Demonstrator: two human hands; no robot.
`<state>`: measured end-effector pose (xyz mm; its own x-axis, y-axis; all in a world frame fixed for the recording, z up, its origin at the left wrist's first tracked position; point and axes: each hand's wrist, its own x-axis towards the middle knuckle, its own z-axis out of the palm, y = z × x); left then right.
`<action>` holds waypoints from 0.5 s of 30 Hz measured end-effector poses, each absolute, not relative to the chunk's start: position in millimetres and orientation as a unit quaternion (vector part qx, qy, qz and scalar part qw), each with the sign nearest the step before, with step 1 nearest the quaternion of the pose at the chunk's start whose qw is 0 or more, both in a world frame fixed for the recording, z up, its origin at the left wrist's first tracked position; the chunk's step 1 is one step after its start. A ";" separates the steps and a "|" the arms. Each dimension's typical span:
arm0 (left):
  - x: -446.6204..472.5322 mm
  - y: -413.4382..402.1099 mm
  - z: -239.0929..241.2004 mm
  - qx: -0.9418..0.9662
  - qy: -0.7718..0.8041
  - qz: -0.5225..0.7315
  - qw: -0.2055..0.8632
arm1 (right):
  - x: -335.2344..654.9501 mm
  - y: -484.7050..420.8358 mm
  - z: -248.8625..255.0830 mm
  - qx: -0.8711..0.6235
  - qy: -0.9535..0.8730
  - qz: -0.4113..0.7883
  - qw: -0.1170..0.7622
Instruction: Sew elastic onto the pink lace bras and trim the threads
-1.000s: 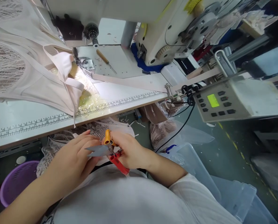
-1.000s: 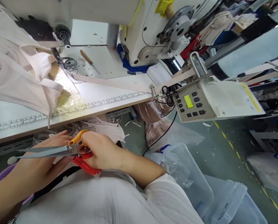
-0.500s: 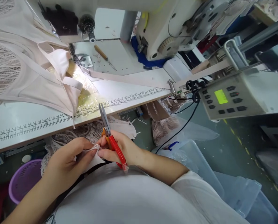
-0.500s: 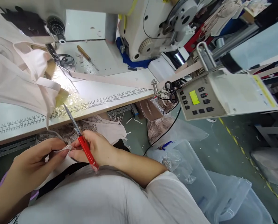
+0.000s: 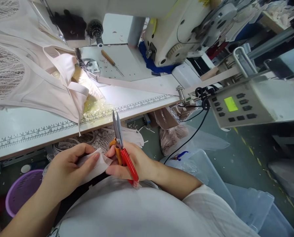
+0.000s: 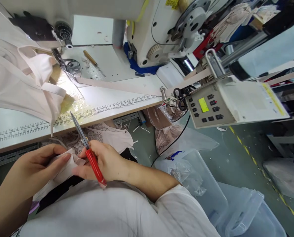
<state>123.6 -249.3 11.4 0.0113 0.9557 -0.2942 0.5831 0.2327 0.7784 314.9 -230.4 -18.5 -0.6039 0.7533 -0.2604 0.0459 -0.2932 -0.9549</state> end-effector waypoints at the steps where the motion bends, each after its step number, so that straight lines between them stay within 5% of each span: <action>1: 123.9 -249.1 9.7 0.593 0.671 0.226 0.385 | 313.4 -231.7 -18.9 -0.384 -0.541 0.704 0.253; 5: 120.2 -247.5 10.8 0.615 0.661 0.228 0.364 | 309.6 -234.4 -19.7 -0.416 -0.560 0.665 0.267; 11: 115.1 -247.2 19.1 0.440 0.588 0.262 0.626 | 317.7 -231.5 -8.1 -0.335 -0.464 0.791 0.215; 15: 128.7 -249.8 14.6 0.340 0.600 0.283 0.666 | 331.3 -222.5 -13.7 -0.351 -0.476 0.788 0.173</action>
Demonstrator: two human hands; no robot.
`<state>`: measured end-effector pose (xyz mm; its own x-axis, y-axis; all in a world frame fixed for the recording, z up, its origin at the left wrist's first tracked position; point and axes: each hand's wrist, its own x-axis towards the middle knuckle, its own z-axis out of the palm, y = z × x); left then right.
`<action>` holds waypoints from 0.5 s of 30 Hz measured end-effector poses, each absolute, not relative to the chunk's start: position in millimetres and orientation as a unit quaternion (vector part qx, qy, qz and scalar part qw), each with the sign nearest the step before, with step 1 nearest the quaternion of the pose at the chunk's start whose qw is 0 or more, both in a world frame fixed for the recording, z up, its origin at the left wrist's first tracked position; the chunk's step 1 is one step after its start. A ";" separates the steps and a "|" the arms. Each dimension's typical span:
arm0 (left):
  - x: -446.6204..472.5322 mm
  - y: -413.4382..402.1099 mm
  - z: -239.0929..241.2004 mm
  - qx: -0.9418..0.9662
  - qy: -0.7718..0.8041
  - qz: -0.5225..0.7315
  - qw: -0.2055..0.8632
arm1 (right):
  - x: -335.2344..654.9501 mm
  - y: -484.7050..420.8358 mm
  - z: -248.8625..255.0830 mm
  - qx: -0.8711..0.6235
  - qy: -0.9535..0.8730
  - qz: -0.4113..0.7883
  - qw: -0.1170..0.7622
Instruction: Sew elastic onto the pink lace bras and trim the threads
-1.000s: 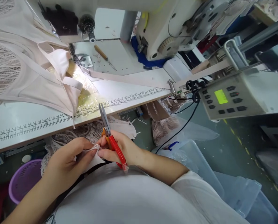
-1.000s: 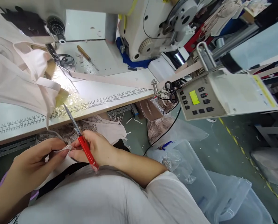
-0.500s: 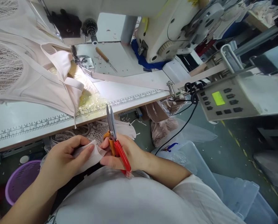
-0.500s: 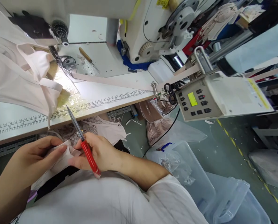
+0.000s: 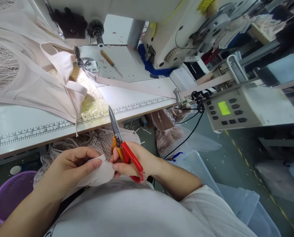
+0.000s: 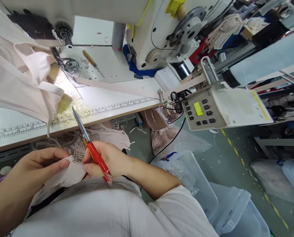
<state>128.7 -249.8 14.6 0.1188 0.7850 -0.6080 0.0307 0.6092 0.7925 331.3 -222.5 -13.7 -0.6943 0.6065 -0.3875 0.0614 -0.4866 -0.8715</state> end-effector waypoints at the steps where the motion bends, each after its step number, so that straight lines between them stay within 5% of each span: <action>1: 131.9 -250.1 12.6 0.334 0.601 0.278 0.670 | 336.8 -219.0 -16.8 -0.346 -0.511 0.771 0.159; 7: 135.4 -246.1 -0.1 0.360 0.597 0.253 0.670 | 371.9 -202.6 -29.9 -0.266 -0.763 0.590 -0.011; 15: 136.0 -245.7 -7.1 0.424 0.622 0.281 0.595 | 378.7 -206.0 -19.9 -0.277 -0.827 0.481 -0.088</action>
<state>136.0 -245.7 -7.1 0.0672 0.8624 -0.5018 0.1944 0.4819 0.8544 378.7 -206.0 -19.9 -0.8307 0.3737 -0.4127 0.5435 0.3836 -0.7466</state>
